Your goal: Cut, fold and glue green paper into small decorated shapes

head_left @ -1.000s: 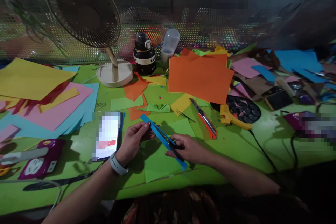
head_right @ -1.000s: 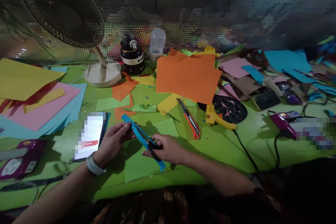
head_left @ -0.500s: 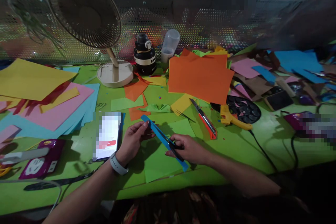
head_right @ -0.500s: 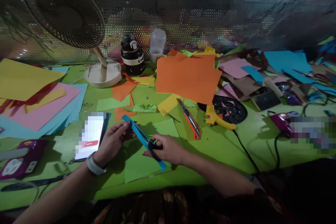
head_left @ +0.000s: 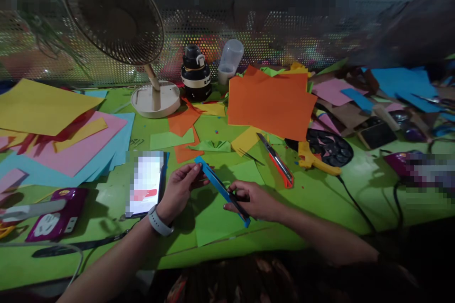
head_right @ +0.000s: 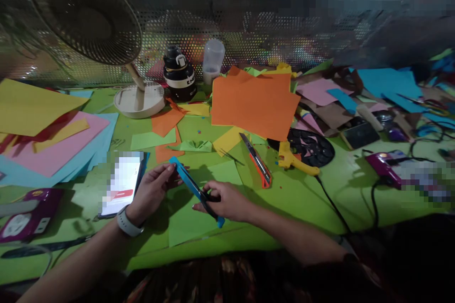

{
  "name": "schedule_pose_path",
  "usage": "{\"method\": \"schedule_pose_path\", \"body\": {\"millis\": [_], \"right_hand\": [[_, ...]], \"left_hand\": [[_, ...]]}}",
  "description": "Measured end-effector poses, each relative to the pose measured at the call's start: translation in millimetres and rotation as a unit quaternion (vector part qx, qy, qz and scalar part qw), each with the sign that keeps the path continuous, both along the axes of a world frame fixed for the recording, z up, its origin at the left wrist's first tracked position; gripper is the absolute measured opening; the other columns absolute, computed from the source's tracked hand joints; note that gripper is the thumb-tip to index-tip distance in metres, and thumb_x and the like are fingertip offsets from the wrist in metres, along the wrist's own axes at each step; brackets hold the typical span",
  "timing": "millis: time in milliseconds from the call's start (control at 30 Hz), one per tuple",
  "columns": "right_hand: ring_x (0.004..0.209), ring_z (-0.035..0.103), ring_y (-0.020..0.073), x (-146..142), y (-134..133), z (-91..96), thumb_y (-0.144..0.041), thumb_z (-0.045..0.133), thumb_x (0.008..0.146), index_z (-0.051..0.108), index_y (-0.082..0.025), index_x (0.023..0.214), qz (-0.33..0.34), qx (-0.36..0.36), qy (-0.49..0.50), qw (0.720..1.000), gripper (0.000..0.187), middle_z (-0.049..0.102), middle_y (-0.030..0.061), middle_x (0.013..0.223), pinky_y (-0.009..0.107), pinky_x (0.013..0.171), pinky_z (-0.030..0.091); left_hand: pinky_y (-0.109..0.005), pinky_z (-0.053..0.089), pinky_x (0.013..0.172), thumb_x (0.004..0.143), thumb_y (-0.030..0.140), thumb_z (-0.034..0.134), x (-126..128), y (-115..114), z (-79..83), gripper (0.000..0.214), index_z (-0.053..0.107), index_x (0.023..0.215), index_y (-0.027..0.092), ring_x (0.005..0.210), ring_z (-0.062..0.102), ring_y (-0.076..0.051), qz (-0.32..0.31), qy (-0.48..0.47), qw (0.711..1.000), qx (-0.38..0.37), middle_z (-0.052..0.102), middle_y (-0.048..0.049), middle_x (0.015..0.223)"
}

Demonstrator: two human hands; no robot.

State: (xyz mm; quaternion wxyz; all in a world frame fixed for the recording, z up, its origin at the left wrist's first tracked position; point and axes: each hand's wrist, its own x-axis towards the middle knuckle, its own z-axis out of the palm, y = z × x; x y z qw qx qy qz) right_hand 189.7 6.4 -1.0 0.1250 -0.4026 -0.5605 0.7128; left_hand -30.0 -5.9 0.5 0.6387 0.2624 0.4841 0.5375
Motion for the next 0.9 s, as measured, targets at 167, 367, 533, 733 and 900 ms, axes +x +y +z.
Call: {"method": "schedule_pose_path", "body": {"millis": [167,367,533,733,900], "right_hand": [[0.047,0.038,0.0060,-0.7,0.4,-0.3,-0.045,0.080,0.063,0.051,-0.020,0.085,0.000,-0.005,-0.004,1.000,0.045,0.048,-0.0093,0.056,0.018,0.043,0.030],[0.046,0.038,0.0059,0.2,0.2,-3.7,-0.045,0.078,0.065,0.051,-0.020,0.086,0.004,-0.006,-0.001,1.000,0.043,0.049,-0.0091,0.056,0.018,0.042,0.028],[0.048,0.039,0.0065,1.0,0.2,-4.1,-0.044,0.078,0.066,0.051,-0.021,0.086,0.005,0.001,-0.002,1.000,0.041,0.049,-0.0083,0.059,0.018,0.044,0.029],[0.049,0.039,0.0068,-0.2,0.2,-1.5,-0.044,0.080,0.064,0.051,-0.020,0.086,-0.004,-0.016,0.007,1.000,0.043,0.049,-0.0086,0.058,0.019,0.044,0.031],[0.048,0.038,0.0065,-0.9,0.8,1.9,-0.043,0.079,0.065,0.051,-0.019,0.087,0.000,-0.004,0.005,1.000,0.043,0.048,-0.0092,0.056,0.018,0.044,0.030]], "left_hand": [[-0.027,0.056,0.071,0.076,0.032,0.072,0.0,1.0,-1.2,0.018,0.070,0.085,0.017,0.076,0.068,-0.015,-0.001,-0.002,1.000,0.003,0.074,-0.0054,0.087],[-0.025,0.056,0.070,0.075,0.033,0.073,0.2,0.5,0.9,0.019,0.070,0.084,0.016,0.076,0.069,-0.015,0.001,-0.003,1.000,-0.002,0.074,-0.0057,0.087],[-0.028,0.057,0.071,0.073,0.033,0.074,0.8,-0.5,1.3,0.020,0.071,0.084,0.017,0.073,0.068,-0.015,-0.002,-0.001,1.000,-0.010,0.074,-0.0041,0.084],[-0.029,0.057,0.071,0.072,0.035,0.075,0.6,-0.3,-1.3,0.021,0.072,0.084,0.018,0.073,0.069,-0.016,-0.006,0.009,1.000,-0.014,0.074,-0.0042,0.085],[-0.028,0.057,0.071,0.072,0.036,0.074,-0.5,-0.2,-2.8,0.022,0.072,0.084,0.018,0.073,0.069,-0.016,-0.017,0.015,1.000,-0.008,0.074,-0.0040,0.083]]}}
